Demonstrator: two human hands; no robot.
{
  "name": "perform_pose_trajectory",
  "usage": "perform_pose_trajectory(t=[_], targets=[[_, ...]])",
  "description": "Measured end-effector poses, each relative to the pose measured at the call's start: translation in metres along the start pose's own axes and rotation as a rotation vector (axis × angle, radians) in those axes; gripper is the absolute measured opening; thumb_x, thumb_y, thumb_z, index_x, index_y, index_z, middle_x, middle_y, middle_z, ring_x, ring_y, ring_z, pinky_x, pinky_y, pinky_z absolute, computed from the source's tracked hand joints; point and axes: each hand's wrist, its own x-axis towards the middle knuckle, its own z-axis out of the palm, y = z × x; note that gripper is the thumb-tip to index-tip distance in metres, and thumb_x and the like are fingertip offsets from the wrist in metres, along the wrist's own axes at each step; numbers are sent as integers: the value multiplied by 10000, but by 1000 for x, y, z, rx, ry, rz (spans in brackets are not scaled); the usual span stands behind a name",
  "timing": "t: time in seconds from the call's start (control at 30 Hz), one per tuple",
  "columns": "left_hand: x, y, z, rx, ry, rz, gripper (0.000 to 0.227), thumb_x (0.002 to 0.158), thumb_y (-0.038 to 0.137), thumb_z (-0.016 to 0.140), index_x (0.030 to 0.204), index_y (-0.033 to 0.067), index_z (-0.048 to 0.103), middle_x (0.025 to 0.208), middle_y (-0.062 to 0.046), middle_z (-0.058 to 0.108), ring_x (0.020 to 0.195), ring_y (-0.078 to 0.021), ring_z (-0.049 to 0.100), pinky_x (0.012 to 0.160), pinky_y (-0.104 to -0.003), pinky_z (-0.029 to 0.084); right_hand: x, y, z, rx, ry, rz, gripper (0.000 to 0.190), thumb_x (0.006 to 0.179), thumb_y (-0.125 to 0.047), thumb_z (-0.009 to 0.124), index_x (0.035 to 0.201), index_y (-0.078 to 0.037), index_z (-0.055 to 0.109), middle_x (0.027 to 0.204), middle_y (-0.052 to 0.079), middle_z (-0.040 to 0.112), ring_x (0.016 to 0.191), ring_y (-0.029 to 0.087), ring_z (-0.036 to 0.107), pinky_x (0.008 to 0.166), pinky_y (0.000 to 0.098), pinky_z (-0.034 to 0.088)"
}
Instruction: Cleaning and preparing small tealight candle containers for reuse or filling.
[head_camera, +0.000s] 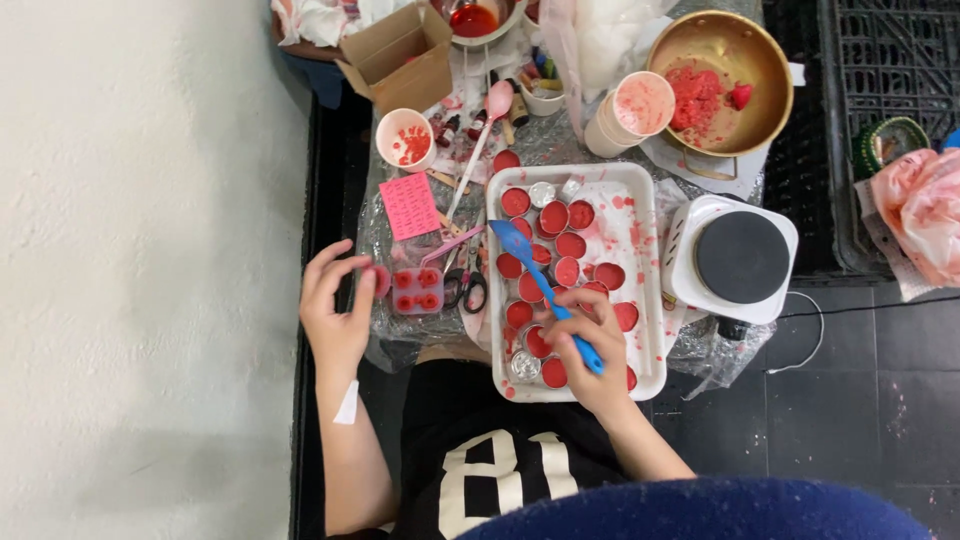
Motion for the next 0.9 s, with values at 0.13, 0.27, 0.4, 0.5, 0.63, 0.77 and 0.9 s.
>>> perform_pose_trajectory(t=[0.13, 0.27, 0.4, 0.5, 0.63, 0.77, 0.9], targets=[[-10, 6, -24, 38, 47, -34, 168, 954, 81, 750, 1118, 53, 733, 1338, -103, 656, 1190, -261, 665, 1051, -378, 507, 13, -13, 14, -139, -91, -66, 12, 922, -3, 681, 917, -11, 689, 1274, 139, 571, 1079, 251, 738, 908, 355, 581], [-23, 1, -31, 115, -1, -49, 177, 943, 113, 747, 1114, 71, 730, 1307, -94, 654, 1214, -279, 632, 1047, -405, 482, 32, -32, 24, -239, -193, -58, 67, 883, -20, 712, 944, -32, 686, 1272, 137, 595, 1099, 252, 704, 904, 351, 571], [-28, 2, -21, 324, -31, 16, 156, 906, 155, 767, 1058, 120, 762, 1228, -37, 686, 1189, -258, 604, 1061, -425, 392, 38, -33, 25, -246, -156, -175, 94, 885, 7, 678, 969, -31, 663, 1287, 142, 596, 1176, 264, 671, 994, 383, 537], [-12, 5, 8, 436, -118, 164, 128, 891, 219, 790, 1007, 167, 777, 1167, 24, 711, 1147, -217, 607, 1023, -426, 356, 38, -34, 18, -287, -83, -180, 55, 910, 17, 643, 944, -26, 654, 1287, 146, 607, 1118, 254, 678, 953, 362, 553], [22, -2, 71, 470, -268, 196, 125, 870, 245, 790, 985, 198, 800, 1081, 31, 697, 1132, -225, 589, 1036, -476, 334, 29, -26, 8, -157, -11, -136, 37, 962, 10, 604, 958, -8, 636, 1292, 148, 595, 1133, 264, 698, 946, 357, 598], [59, -12, 129, 588, -275, 292, 96, 841, 154, 728, 894, 158, 807, 1002, -38, 666, 1048, -255, 583, 953, -474, 370, 25, -22, -9, -231, 35, -135, 44, 971, 0, 596, 955, 6, 636, 1263, 153, 615, 1120, 274, 703, 949, 371, 578], [67, -33, 159, 811, -223, 326, 128, 808, 95, 657, 814, 92, 785, 1036, -78, 667, 1037, -266, 591, 861, -460, 391, 19, -21, -22, -189, 94, -70, 66, 988, -25, 584, 961, 13, 631, 1263, 167, 600, 1131, 275, 696, 956, 373, 604]])
